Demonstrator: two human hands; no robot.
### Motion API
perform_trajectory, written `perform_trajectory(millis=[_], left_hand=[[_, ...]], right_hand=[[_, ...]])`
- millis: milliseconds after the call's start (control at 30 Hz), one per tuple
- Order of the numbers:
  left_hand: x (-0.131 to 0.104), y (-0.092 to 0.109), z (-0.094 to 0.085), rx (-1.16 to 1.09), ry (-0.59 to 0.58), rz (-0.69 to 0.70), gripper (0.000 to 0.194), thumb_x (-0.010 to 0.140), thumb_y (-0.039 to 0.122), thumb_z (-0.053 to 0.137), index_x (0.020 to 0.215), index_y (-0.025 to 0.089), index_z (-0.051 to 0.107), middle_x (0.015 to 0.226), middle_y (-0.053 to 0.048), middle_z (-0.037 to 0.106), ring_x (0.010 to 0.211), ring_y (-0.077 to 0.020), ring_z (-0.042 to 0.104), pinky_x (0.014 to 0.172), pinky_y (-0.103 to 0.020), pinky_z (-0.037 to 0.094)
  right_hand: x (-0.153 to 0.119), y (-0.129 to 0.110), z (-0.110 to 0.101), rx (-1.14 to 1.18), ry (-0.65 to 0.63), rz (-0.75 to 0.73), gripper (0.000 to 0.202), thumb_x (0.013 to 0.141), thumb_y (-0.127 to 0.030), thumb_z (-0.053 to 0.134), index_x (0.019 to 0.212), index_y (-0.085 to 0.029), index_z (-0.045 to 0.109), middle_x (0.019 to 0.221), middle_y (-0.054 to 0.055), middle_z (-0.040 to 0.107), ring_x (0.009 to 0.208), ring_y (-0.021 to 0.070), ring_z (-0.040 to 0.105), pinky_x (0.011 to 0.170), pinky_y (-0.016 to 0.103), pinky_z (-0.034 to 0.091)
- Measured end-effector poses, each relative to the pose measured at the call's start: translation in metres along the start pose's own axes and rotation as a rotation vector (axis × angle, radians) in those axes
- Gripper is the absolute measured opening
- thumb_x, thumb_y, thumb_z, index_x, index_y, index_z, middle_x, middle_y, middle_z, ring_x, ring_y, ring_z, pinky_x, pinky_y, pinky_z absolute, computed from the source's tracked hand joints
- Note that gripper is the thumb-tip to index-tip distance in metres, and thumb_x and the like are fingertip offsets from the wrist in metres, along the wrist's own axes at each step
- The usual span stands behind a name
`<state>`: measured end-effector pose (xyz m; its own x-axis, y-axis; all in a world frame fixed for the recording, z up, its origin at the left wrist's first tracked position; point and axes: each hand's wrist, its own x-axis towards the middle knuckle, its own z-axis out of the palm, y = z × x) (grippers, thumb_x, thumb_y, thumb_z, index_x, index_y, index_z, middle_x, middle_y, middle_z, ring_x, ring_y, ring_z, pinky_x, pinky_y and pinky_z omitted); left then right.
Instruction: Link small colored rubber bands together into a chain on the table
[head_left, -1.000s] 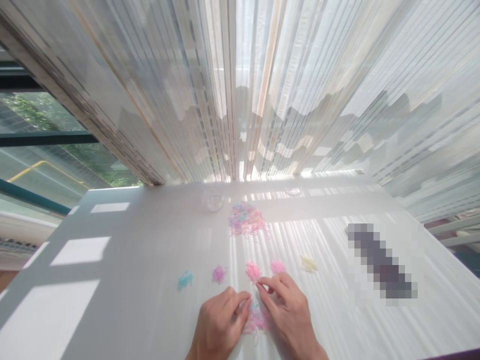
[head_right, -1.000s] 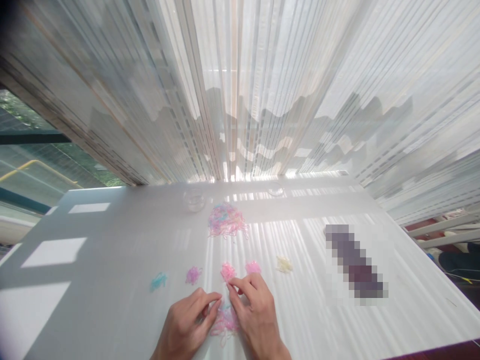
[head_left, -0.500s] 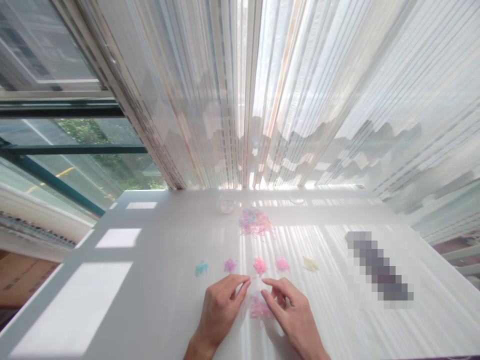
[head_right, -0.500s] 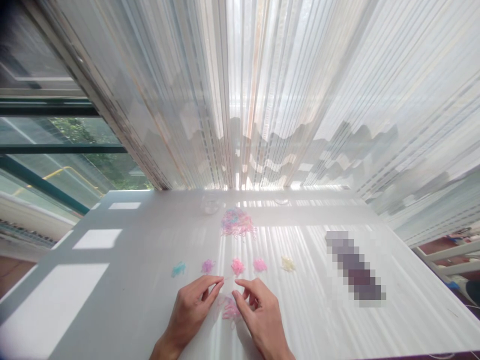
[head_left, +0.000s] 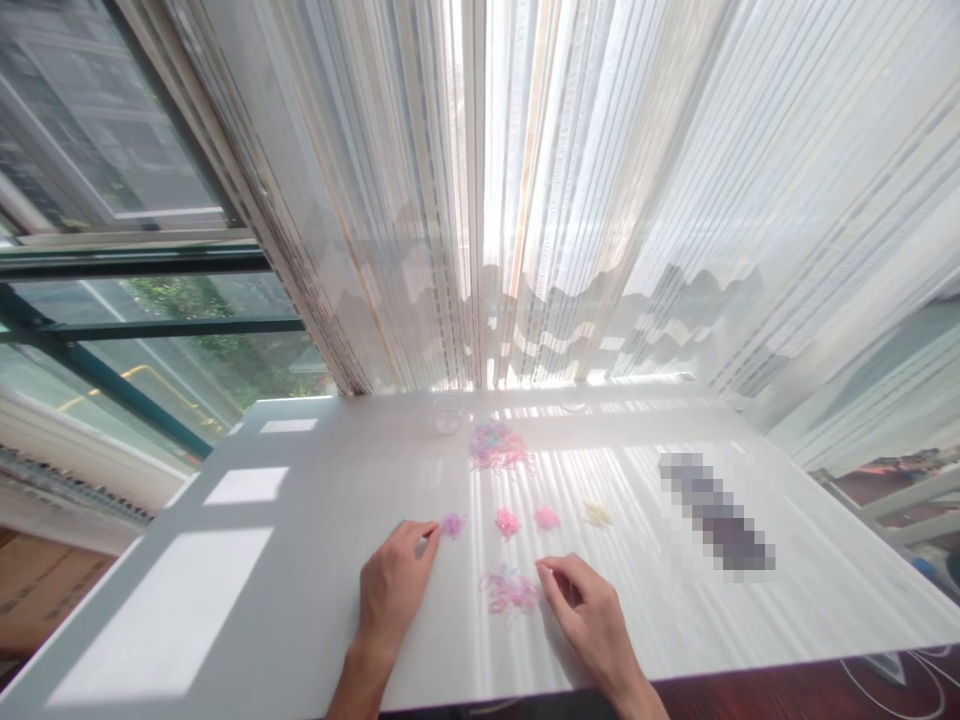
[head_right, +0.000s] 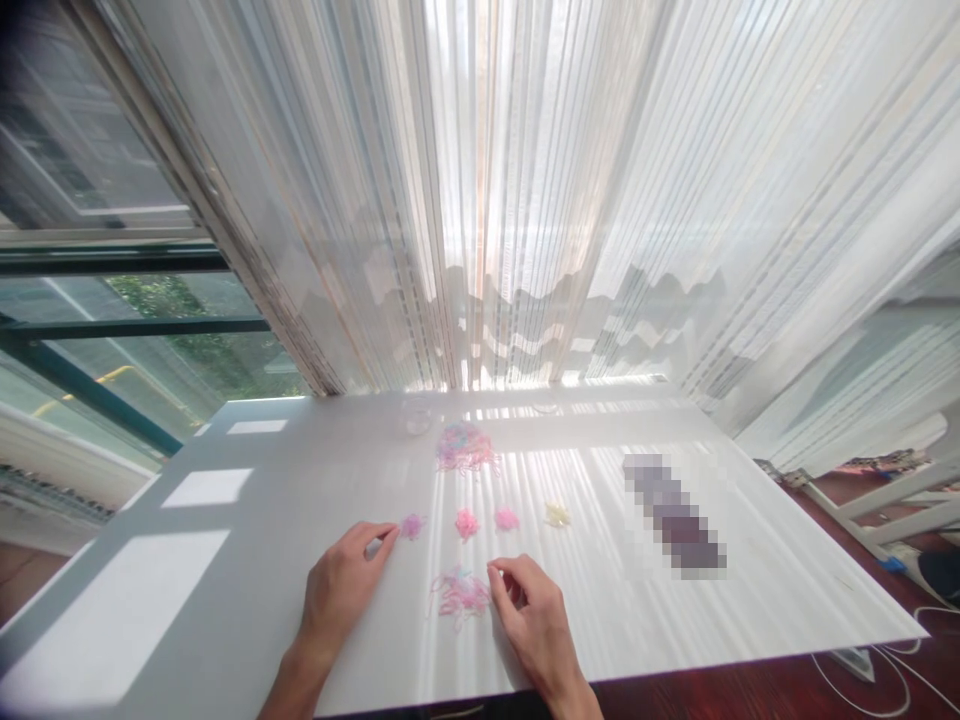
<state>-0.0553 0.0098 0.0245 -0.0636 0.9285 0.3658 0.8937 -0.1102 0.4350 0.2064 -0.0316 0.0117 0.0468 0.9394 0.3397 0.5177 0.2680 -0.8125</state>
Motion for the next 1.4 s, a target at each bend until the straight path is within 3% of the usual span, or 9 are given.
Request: perform_trajectory(millis=[400,767,1033,1400], left_hand=[[0.002,0.010,-0.001,0.020,-0.030,-0.026,0.016,0.091,0.024,0.065,0.083,0.028,0.078,0.081,0.003,0.080,0.060,-0.0151,0.068,0.050,-0.021,0.039],[-0.007,0.005,0.000,0.006,-0.033,-0.041,0.012,0.092,0.025,0.065,0.096,0.027,0.076,0.091,0.002,0.077,0.060,-0.0120,0.065,0.053,-0.020,0.041],[-0.015,0.012,0.001,0.044,-0.216,-0.141,0.015,0.096,0.025,0.063,0.102,0.029,0.076,0.103,0.003,0.075,0.087,-0.0155,0.072,0.067,-0.021,0.048],[-0.014,0.014,0.003,0.028,-0.272,-0.039,0.023,0.102,0.027,0.048,0.097,0.023,0.070,0.098,-0.001,0.073,0.081,-0.0176,0.072,0.068,-0.026,0.050]], right_hand=[[-0.001,0.004,0.000,0.004,-0.022,-0.013,0.035,0.101,-0.046,0.054,0.086,-0.021,0.073,0.069,0.002,0.067,0.057,0.0167,0.061,0.057,0.026,0.052],[-0.001,0.005,0.001,-0.001,-0.036,-0.007,0.032,0.102,-0.043,0.053,0.088,-0.021,0.073,0.071,0.002,0.067,0.059,0.0172,0.060,0.059,0.026,0.051],[-0.002,0.006,0.001,0.008,-0.040,0.006,0.030,0.100,-0.042,0.055,0.088,-0.021,0.073,0.071,0.002,0.068,0.059,0.0171,0.060,0.059,0.026,0.050],[-0.002,0.007,0.001,0.017,-0.038,0.010,0.028,0.100,-0.039,0.055,0.088,-0.022,0.073,0.071,0.002,0.067,0.059,0.0170,0.060,0.059,0.026,0.050]])
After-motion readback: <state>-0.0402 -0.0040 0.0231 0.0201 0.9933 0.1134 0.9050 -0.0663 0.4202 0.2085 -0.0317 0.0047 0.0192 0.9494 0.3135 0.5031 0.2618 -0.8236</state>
